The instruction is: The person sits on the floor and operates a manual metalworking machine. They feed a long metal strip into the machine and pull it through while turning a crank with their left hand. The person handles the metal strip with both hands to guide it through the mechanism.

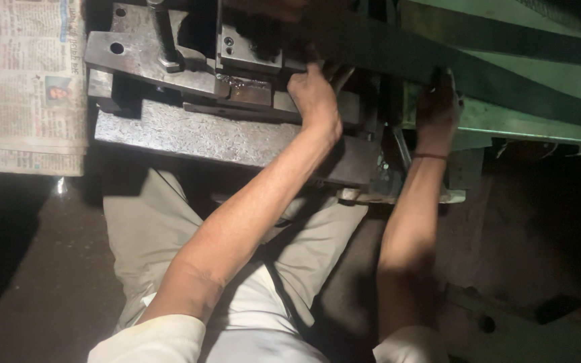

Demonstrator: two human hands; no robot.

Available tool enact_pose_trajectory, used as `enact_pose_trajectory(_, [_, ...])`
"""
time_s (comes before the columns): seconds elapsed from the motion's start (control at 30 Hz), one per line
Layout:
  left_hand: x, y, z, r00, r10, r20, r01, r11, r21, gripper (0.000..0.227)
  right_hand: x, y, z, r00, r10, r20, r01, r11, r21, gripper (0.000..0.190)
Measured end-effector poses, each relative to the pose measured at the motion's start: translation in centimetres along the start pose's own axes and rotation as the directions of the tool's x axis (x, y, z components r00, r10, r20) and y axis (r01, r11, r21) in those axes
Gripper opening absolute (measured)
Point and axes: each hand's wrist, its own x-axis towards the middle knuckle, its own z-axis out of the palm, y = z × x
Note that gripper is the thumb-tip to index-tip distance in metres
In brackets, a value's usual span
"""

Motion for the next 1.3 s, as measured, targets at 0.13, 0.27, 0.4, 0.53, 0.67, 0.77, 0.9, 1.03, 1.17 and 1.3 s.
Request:
enact_pose_trajectory(0.13, [-0.6, 0.9, 0.0, 0.996, -0.093, 0.002, 0.093, 0.996, 0.001, 0.026, 0.2, 0.9, 1.1, 0.983, 0.131, 0.13, -0.168, 0.923, 0.345, 0.04])
enact_pose_trajectory(0.27, [-1.3, 2.2, 0.7, 0.991, -0.12, 0.058, 0.13, 0.963, -0.237, 0.024, 1.3, 4.2, 4.3, 0.934, 0.212, 0.289, -0.279, -0.075, 0.957, 0.042])
enact_pose_trajectory(0.4, [-1.9, 3.5, 0.7, 0.984, -0.145, 0.108, 0.166, 0.96, -0.227, 0.022, 1.6, 4.8, 4.9, 0.889, 0.301, 0.344, -0.216, -0.387, 0.897, 0.043])
enact_pose_trajectory(0.53, [-1.8, 3.3, 0.6, 0.982, -0.127, 0.136, 0.158, 0.957, -0.242, 0.018, -0.2, 3.4, 3.1, 0.964, 0.257, 0.064, -0.164, 0.389, 0.906, 0.046])
enact_pose_trajectory(0.67, [-1.2, 1.5, 0.0, 0.991, -0.083, 0.1, 0.095, 0.988, -0.122, 0.012, -1.2, 6.8, 3.7, 0.958, -0.229, -0.17, 0.217, 0.972, -0.088, 0.034])
enact_pose_trajectory(0.77, [-1.1, 0.8, 0.0, 0.986, -0.004, 0.164, 0.038, 0.978, -0.207, 0.014, 1.1, 12.6, 7.8, 0.991, 0.136, 0.022, -0.077, 0.416, 0.906, 0.039])
enact_pose_trajectory(0.9, [-1.9, 1.8, -0.1, 0.957, -0.095, 0.274, 0.149, 0.971, -0.186, 0.018, 3.0, 16.7, 11.2, 0.885, 0.387, 0.26, -0.219, -0.147, 0.965, 0.044])
enact_pose_trajectory(1.03, [-2.2, 2.3, 0.3, 0.935, -0.056, 0.351, 0.144, 0.963, -0.229, 0.024, 3.3, 16.4, 10.4, 0.925, -0.261, -0.277, 0.338, 0.898, 0.283, 0.043])
enact_pose_trajectory(1.17, [-2.4, 2.0, 0.0, 0.939, -0.046, 0.341, 0.137, 0.959, -0.248, 0.031, 1.9, 14.8, 8.2, 0.947, -0.241, -0.21, 0.244, 0.97, -0.012, 0.046])
enact_pose_trajectory(1.3, [-3.0, 3.9, 0.2, 0.974, -0.168, 0.151, 0.148, 0.979, 0.14, 0.04, 3.0, 13.8, 8.1, 0.957, -0.254, -0.138, 0.215, 0.945, -0.248, 0.043])
